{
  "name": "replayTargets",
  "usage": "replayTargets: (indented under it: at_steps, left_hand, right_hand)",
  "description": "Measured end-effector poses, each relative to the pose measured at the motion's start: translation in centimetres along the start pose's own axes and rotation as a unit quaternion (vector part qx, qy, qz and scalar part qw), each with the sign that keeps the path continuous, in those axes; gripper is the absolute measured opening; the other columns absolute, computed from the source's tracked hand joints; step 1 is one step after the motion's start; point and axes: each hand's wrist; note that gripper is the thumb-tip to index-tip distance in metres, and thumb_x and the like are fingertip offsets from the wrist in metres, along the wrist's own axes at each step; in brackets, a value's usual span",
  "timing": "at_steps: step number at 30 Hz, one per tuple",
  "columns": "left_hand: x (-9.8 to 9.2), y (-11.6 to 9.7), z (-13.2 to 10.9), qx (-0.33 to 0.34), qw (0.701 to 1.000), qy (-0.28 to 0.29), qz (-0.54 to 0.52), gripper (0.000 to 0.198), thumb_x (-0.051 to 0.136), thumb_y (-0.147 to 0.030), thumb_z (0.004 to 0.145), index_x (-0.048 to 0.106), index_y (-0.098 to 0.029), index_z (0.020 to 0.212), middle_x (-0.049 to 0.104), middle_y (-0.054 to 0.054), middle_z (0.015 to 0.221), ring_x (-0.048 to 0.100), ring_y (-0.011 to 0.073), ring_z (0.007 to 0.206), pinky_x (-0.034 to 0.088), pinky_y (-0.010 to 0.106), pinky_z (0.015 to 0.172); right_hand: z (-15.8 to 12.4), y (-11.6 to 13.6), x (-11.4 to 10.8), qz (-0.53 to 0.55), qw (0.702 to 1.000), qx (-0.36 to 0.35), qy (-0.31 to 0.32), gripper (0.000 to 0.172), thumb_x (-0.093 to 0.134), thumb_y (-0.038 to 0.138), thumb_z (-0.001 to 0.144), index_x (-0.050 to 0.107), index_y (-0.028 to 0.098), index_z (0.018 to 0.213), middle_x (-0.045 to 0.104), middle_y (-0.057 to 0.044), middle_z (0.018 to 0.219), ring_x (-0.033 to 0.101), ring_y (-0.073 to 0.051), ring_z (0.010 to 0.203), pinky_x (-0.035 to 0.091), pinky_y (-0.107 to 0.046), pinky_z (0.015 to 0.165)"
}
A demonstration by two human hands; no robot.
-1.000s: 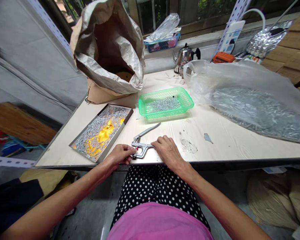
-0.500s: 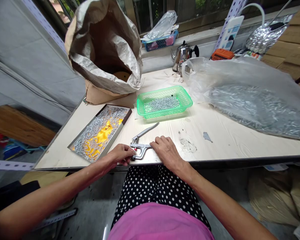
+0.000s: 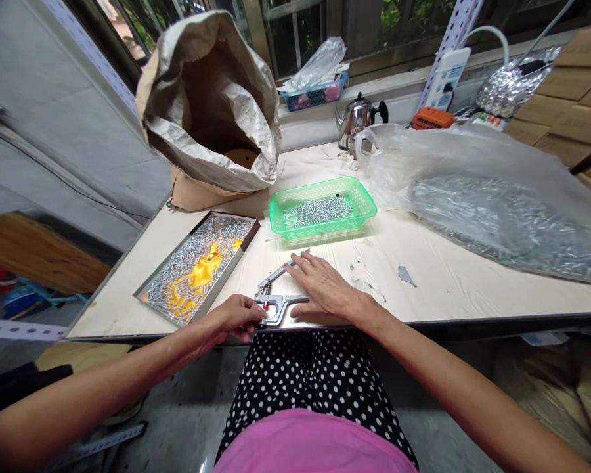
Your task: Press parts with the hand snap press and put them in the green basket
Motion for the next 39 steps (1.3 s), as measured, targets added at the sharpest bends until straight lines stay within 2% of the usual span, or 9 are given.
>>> replayTargets:
  at_steps: [2, 5, 14, 19, 25, 33, 34, 36, 39]
  left_hand:
    - [0.1, -0.2, -0.2, -0.007, 1.000, 0.000, 0.002, 0.016, 0.063, -0.016, 0.076, 0.055, -0.014, 0.062, 0.047, -0.006, 0.041, 0.042, 0.0063, 0.036, 0.041, 0.017, 0.040]
    - [0.1, -0.4, -0.4, -0.004, 1.000, -0.007, -0.001, 0.014, 0.063, -0.016, 0.076, 0.057, -0.014, 0.064, 0.047, -0.006, 0.041, 0.042, 0.0063, 0.036, 0.041, 0.017, 0.040]
    - [0.1, -0.2, -0.6, -0.005, 1.000, -0.009, 0.001, 0.018, 0.067, -0.017, 0.075, 0.055, -0.014, 0.063, 0.048, -0.005, 0.042, 0.042, 0.0059, 0.036, 0.041, 0.017, 0.041]
    - [0.2, -0.5, -0.7, -0.013, 1.000, -0.008, 0.018, 0.015, 0.063, -0.015, 0.077, 0.054, -0.014, 0.064, 0.046, -0.006, 0.043, 0.042, 0.0059, 0.038, 0.043, 0.017, 0.043]
    - [0.2, -0.6, -0.5, -0.019, 1.000, -0.002, 0.021, 0.015, 0.062, -0.016, 0.078, 0.054, -0.014, 0.065, 0.046, -0.006, 0.045, 0.043, 0.0067, 0.039, 0.044, 0.019, 0.043]
    - [0.1, -0.1, -0.4, -0.007, 0.998, -0.001, 0.056, 0.018, 0.059, -0.022, 0.083, 0.055, -0.015, 0.067, 0.047, -0.005, 0.048, 0.045, 0.0084, 0.042, 0.048, 0.023, 0.051]
    - [0.0, 0.1, -0.5, 0.011, 0.995, -0.016, 0.094, 0.018, 0.058, -0.023, 0.084, 0.056, -0.015, 0.068, 0.050, -0.004, 0.051, 0.048, 0.0095, 0.045, 0.049, 0.024, 0.054]
    - [-0.1, 0.4, -1.0, 0.102, 0.969, -0.085, 0.206, 0.017, 0.057, -0.024, 0.085, 0.060, -0.014, 0.071, 0.058, 0.001, 0.065, 0.056, 0.0128, 0.058, 0.051, 0.028, 0.063]
    - [-0.1, 0.5, -1.2, 0.293, 0.871, -0.191, 0.345, 0.016, 0.056, -0.028, 0.088, 0.065, -0.015, 0.087, 0.063, 0.008, 0.096, 0.061, 0.0196, 0.085, 0.050, 0.033, 0.079]
  right_hand:
    - [1.0, -0.9, 0.3, -0.013, 0.999, -0.006, 0.048, 0.105, 0.073, 0.064, 0.068, 0.031, 0.011, 0.148, 0.031, -0.024, 0.152, 0.026, -0.039, 0.139, 0.029, -0.053, 0.108]
    - [2.3, -1.8, 0.5, -0.020, 0.994, -0.007, 0.105, 0.108, 0.074, 0.066, 0.064, 0.033, 0.011, 0.148, 0.035, -0.024, 0.150, 0.030, -0.043, 0.136, 0.029, -0.057, 0.106]
    - [2.8, -1.6, -0.2, -0.035, 0.995, -0.017, 0.095, 0.099, 0.073, 0.063, 0.065, 0.043, 0.006, 0.140, 0.050, -0.023, 0.135, 0.046, -0.039, 0.118, 0.038, -0.053, 0.097]
    - [3.0, -1.3, -0.8, -0.040, 0.992, 0.000, 0.123, 0.101, 0.071, 0.068, 0.062, 0.044, 0.006, 0.137, 0.052, -0.021, 0.126, 0.047, -0.036, 0.109, 0.040, -0.049, 0.091]
    - [2.9, -1.0, -1.2, -0.040, 0.988, -0.001, 0.148, 0.077, 0.070, 0.065, 0.067, 0.057, 0.011, 0.121, 0.055, -0.017, 0.116, 0.048, -0.032, 0.102, 0.041, -0.043, 0.082]
    - [2.3, -0.5, -1.1, -0.032, 0.990, 0.005, 0.137, 0.060, 0.073, 0.054, 0.073, 0.060, 0.013, 0.114, 0.056, -0.015, 0.112, 0.048, -0.030, 0.101, 0.040, -0.038, 0.077]
    - [2.2, -0.5, -1.0, -0.031, 0.991, 0.006, 0.133, 0.059, 0.073, 0.054, 0.074, 0.060, 0.013, 0.114, 0.056, -0.015, 0.112, 0.048, -0.030, 0.101, 0.040, -0.038, 0.077]
    - [2.0, -0.5, -0.9, -0.029, 0.992, 0.006, 0.123, 0.058, 0.072, 0.054, 0.074, 0.060, 0.013, 0.113, 0.056, -0.014, 0.111, 0.048, -0.030, 0.100, 0.040, -0.038, 0.078]
    - [1.9, -0.5, -0.8, -0.024, 0.994, 0.001, 0.110, 0.057, 0.071, 0.054, 0.075, 0.060, 0.012, 0.112, 0.057, -0.014, 0.109, 0.048, -0.029, 0.099, 0.041, -0.038, 0.079]
Point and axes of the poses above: each hand's wrist, its own z-axis towards the middle knuckle, its own x-axis out of the palm, y = z × x
